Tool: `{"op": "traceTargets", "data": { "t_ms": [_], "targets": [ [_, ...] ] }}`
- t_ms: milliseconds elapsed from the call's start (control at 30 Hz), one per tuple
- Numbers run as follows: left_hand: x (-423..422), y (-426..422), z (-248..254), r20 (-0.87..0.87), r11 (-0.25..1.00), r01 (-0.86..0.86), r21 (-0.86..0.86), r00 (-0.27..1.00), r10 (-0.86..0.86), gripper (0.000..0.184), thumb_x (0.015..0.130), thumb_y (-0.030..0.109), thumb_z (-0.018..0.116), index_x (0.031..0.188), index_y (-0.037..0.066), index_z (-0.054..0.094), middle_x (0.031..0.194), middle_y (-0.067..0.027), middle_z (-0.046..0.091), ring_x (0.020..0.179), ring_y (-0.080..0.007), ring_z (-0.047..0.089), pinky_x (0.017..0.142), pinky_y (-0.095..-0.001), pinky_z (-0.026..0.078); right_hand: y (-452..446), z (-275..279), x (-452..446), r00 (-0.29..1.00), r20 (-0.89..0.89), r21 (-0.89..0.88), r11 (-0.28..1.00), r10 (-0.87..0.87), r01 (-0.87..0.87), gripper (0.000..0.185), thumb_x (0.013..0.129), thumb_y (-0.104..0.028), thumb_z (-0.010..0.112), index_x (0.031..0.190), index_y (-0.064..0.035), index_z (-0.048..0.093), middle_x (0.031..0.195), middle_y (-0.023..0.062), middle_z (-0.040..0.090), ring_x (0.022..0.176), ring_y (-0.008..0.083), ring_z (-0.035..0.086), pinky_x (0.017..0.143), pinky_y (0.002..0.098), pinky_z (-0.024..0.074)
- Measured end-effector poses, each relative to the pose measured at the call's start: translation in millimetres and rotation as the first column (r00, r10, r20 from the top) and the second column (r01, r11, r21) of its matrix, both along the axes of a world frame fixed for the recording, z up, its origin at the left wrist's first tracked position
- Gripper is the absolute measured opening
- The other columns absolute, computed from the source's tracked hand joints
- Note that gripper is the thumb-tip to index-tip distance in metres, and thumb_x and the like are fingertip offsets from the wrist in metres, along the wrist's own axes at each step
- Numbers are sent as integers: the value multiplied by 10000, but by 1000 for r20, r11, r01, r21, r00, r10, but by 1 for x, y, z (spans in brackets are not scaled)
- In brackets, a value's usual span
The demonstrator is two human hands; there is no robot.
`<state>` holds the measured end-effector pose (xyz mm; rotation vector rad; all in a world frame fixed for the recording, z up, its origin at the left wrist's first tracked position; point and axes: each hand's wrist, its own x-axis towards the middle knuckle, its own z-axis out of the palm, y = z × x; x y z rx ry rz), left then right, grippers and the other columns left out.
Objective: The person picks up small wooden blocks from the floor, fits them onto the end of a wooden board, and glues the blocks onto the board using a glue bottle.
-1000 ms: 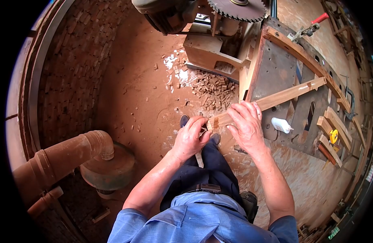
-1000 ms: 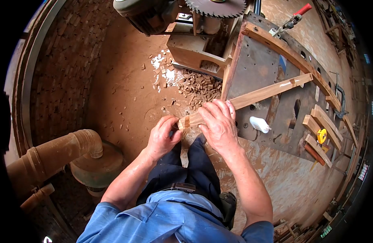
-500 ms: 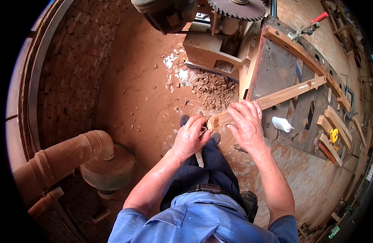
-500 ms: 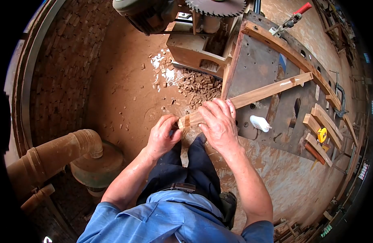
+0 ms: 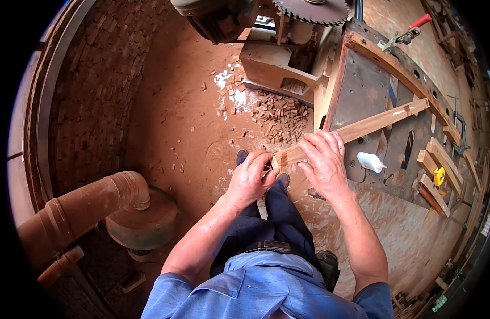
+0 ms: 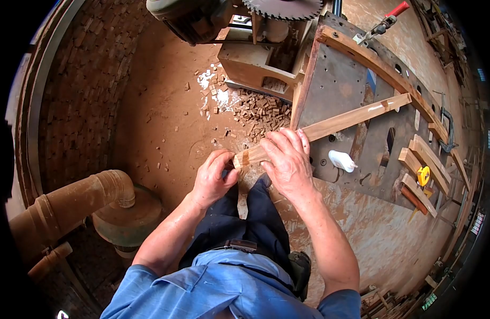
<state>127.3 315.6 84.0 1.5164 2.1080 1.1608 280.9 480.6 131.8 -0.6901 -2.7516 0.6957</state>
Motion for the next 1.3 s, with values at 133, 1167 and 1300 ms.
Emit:
{"op": "traceTargets", "data": {
  "t_ms": [133, 1167, 1300],
  "targets": [
    [-2, 0, 1, -2, 1000, 21, -5, 1000, -21, 434, 765, 60, 783, 1162, 20, 612, 1128, -176, 635, 910, -329, 686, 763, -372, 585, 0, 1, 0, 1000, 8, 5, 1000, 3, -3, 559, 684, -86, 811, 1216, -96, 640, 1255, 87, 604, 1270, 322, 494, 1146, 543, 297],
    [-3, -1, -5, -25, 998, 53, 15, 998, -53, 444, 794, 45, 753, 1203, -1, 583, 1138, -202, 617, 944, -381, 663, 777, -409, 578, -2, -3, -1, 1000, -6, 3, 1000, -3, 3, 549, 689, -90, 811, 1211, -104, 642, 1255, 79, 607, 1275, 318, 492, 1147, 548, 288],
    [-4, -1, -6, -10, 998, 64, 13, 998, -64, 448, 797, 42, 752, 1208, 0, 577, 1161, -211, 624, 978, -386, 664, 783, -406, 577, -2, -3, -1, 1000, -6, 11, 1000, -4, 4, 552, 687, -93, 812, 1212, -103, 641, 1255, 79, 608, 1274, 318, 492, 1146, 547, 288]
  ]
}}
